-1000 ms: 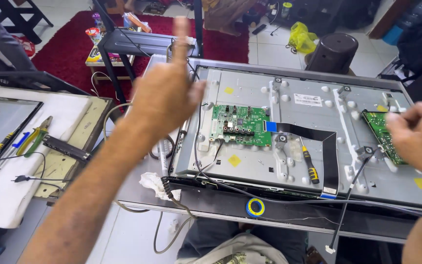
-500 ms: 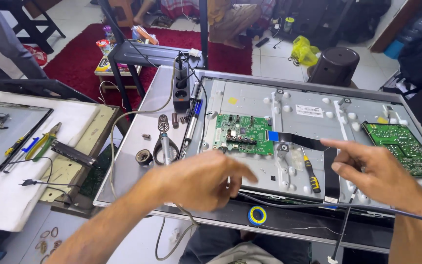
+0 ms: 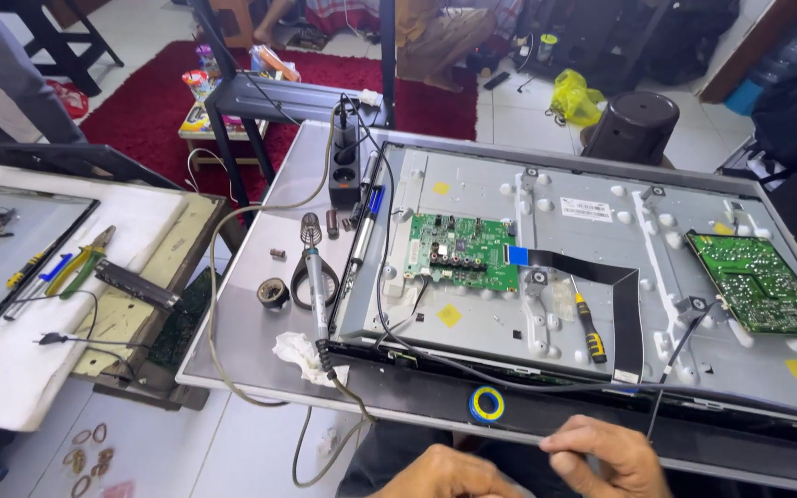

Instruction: Installing a main circuit board into a television chassis and connecting various ribbon cables.

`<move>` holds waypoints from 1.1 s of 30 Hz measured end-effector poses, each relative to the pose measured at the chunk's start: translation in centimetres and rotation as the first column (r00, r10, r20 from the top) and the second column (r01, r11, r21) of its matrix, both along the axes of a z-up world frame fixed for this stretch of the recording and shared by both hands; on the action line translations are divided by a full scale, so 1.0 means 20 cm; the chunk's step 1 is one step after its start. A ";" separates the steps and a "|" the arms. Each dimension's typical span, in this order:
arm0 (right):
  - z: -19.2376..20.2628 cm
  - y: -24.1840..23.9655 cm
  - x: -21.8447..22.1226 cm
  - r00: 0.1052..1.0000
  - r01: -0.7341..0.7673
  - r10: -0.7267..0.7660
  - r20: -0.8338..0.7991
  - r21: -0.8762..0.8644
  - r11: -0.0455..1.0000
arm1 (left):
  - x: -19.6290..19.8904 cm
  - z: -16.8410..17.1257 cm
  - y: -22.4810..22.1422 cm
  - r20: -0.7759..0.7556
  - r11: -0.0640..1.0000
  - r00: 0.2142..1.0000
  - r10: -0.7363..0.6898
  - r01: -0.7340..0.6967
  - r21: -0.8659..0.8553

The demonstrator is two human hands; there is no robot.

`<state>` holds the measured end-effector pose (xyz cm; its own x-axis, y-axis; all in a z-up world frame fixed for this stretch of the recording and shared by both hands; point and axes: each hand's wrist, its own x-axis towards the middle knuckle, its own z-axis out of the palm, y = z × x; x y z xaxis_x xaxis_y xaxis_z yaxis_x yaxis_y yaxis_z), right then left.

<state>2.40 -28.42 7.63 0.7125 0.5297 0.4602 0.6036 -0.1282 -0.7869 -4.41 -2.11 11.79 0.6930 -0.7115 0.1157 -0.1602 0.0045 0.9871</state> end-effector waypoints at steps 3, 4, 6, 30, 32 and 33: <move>-0.01 0.10 -0.05 0.997 -0.037 0.037 0.075 -0.003 0.999 | 0.01 -0.21 -0.09 0.085 0.985 0.982 0.171 -0.171 -0.007; -0.03 0.12 -0.06 0.996 -0.014 0.016 0.091 -0.028 1.000 | 0.01 -0.24 -0.11 -0.014 0.972 0.973 0.230 -0.230 -0.049; -0.06 0.17 -0.10 0.995 0.010 -0.005 0.098 -0.051 0.999 | -0.01 -0.29 -0.13 -0.124 0.953 0.952 0.281 -0.292 -0.081; -0.06 0.25 -0.15 1.000 0.022 -0.024 -0.021 -0.074 0.997 | 0.00 -0.43 0.09 0.358 0.252 0.225 0.906 -0.967 -0.031; -0.04 0.22 -0.11 0.978 0.139 -0.130 0.161 -0.049 0.989 | 0.00 -0.39 0.07 0.297 0.307 0.342 0.892 -0.939 0.158; -0.01 0.24 -0.09 0.979 0.135 -0.125 0.160 -0.051 0.990 | 0.00 -0.42 0.06 0.294 0.303 0.338 0.894 -0.940 0.159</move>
<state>0.60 -23.70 7.36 0.6988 0.4682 0.5408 0.6936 -0.2589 -0.6722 -4.37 -0.86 3.38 0.9090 0.3656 0.2001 -0.0064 -0.4679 0.8838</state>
